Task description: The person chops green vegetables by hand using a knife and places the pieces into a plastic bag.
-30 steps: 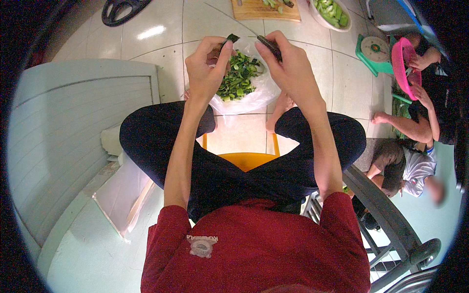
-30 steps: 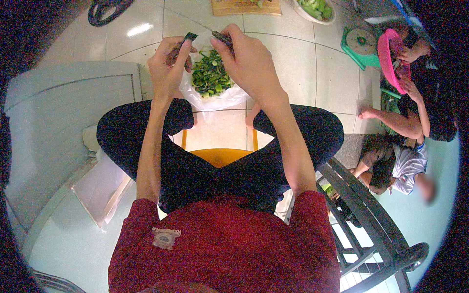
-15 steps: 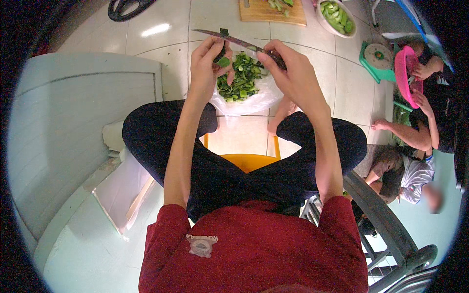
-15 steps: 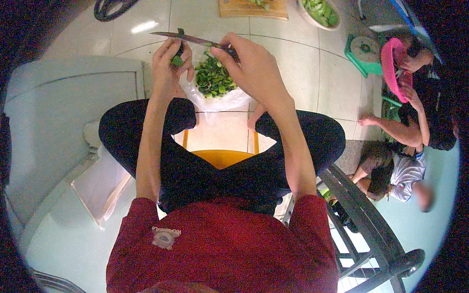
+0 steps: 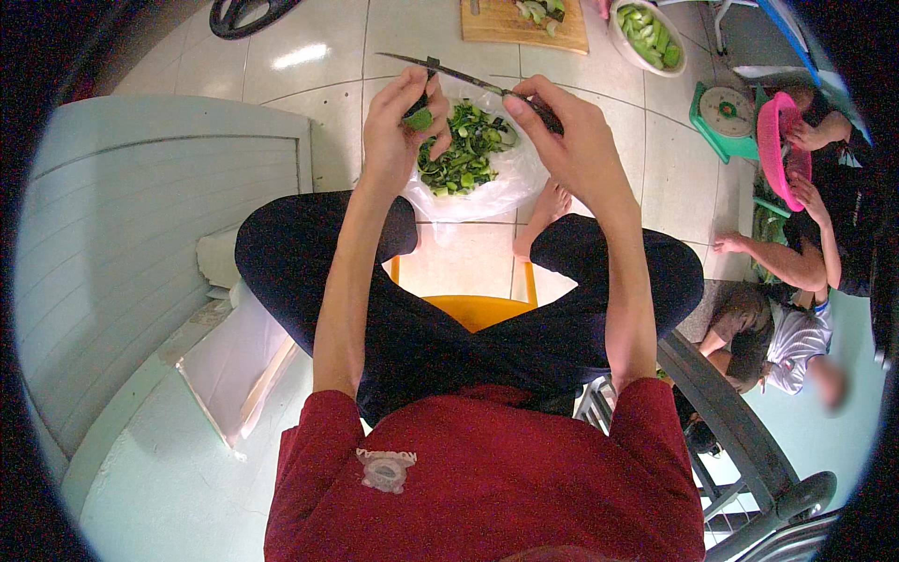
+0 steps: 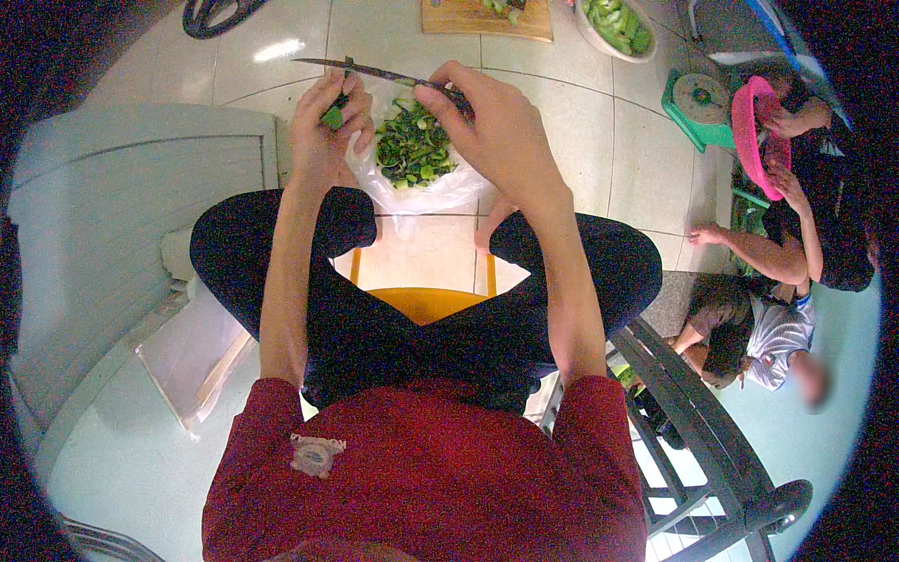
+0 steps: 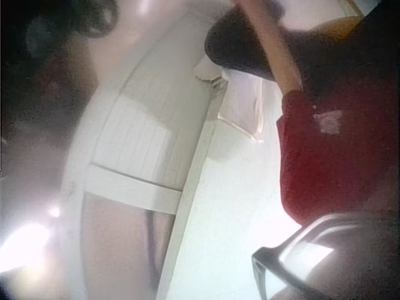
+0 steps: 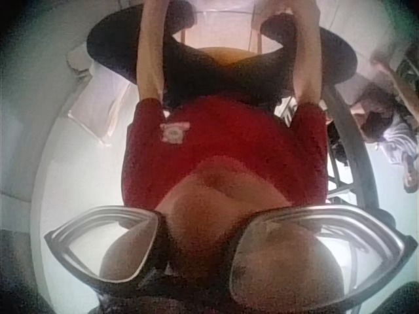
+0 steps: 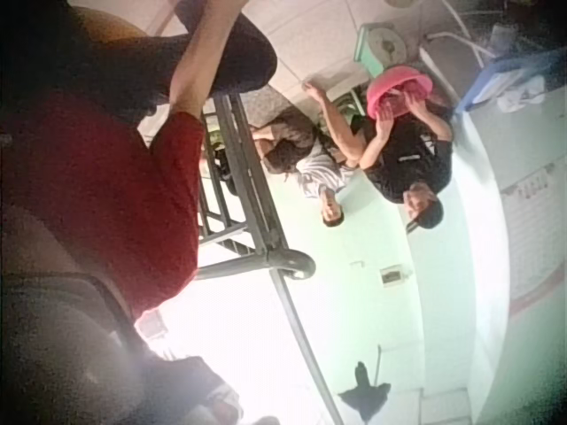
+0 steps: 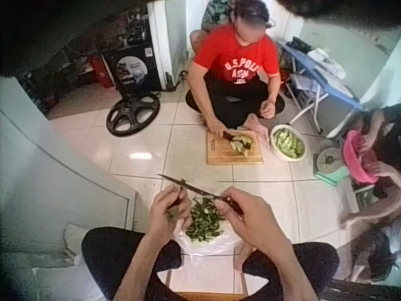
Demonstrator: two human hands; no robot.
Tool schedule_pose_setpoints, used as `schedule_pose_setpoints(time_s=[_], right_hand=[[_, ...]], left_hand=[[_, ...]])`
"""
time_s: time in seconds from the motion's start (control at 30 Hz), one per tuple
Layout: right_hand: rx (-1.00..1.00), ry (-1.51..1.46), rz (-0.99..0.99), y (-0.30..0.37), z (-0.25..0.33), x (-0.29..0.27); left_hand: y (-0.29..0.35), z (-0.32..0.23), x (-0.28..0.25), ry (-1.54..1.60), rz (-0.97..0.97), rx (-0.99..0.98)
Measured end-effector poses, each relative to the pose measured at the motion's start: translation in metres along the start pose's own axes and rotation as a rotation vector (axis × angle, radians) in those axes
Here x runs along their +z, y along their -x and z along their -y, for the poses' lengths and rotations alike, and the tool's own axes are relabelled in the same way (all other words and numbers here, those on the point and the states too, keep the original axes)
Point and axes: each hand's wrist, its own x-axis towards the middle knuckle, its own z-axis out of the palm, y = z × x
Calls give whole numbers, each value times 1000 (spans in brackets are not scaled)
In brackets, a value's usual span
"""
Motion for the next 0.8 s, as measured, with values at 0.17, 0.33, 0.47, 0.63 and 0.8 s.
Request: schedule_pose_setpoints(time_s=[0.17, 0.33, 0.47, 0.63, 0.8], right_hand=[[-57, -75, -8, -1, -9, 4], [-69, -125, 7, -1, -9, 5], [-63, -140, 3, -2, -7, 8], [-42, -199, 3, 0, -1, 15], [-78, -151, -42, 0, 2, 23]], left_hand=[[-2, -2, -3, -40, -5, 23], [0, -2, 0, -61, 22, 18], [-3, 6, 2, -539, -217, 211], [-2, 10, 9, -1107, -387, 528], [0, 11, 14, -1223, -340, 673]])
